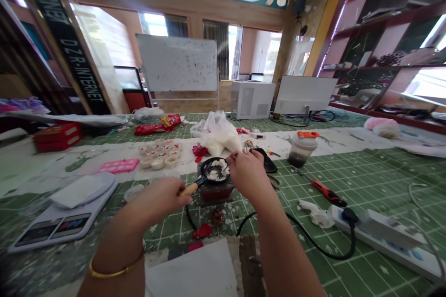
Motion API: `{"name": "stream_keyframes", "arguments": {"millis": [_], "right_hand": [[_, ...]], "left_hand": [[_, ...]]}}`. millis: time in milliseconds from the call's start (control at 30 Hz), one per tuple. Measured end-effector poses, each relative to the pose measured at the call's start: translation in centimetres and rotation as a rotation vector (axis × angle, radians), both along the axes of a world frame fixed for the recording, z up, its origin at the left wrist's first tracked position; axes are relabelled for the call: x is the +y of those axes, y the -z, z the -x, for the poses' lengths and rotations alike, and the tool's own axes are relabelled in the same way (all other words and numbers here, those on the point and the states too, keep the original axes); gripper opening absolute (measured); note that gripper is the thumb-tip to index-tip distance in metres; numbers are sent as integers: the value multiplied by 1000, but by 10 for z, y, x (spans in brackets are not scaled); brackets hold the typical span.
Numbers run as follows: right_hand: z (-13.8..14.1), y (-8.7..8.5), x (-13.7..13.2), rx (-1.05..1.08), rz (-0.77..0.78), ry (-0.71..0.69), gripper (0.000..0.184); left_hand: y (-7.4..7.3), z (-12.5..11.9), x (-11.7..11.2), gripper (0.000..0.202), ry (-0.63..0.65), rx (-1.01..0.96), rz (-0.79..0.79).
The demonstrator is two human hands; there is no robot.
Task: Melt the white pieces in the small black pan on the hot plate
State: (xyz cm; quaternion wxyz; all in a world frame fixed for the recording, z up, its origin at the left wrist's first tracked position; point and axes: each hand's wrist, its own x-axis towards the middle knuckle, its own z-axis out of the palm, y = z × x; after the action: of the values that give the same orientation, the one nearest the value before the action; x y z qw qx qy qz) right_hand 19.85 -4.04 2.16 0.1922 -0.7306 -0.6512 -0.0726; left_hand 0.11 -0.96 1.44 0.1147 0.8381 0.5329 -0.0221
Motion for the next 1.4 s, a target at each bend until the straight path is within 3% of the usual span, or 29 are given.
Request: {"name": "stream_keyframes", "arguments": {"millis": [133, 333, 500, 933, 1100, 1300, 1400], "right_hand": [[3, 1, 2, -1, 35, -65, 30], [-5, 0, 0, 22, -52, 46, 32], [0, 3, 5, 60, 21, -110, 29], [1, 3, 5, 96, -33, -55, 31], [1, 3, 6, 39, 29, -45, 29], [-3, 8, 13, 90, -66, 14, 30], [-3, 10, 16, 59, -19, 29, 29]], "left_hand": [[0, 2, 0, 27, 5, -3, -7], [-1, 1, 0, 26, 9, -5, -12], [-2, 0, -1, 25, 12, 4, 3], [0, 0, 0, 25, 23, -9, -9], [0, 1, 0, 26, 17, -8, -8], [-1, -1, 0, 27, 16, 8, 5], [0, -1, -1, 26, 12, 7, 3]]}}
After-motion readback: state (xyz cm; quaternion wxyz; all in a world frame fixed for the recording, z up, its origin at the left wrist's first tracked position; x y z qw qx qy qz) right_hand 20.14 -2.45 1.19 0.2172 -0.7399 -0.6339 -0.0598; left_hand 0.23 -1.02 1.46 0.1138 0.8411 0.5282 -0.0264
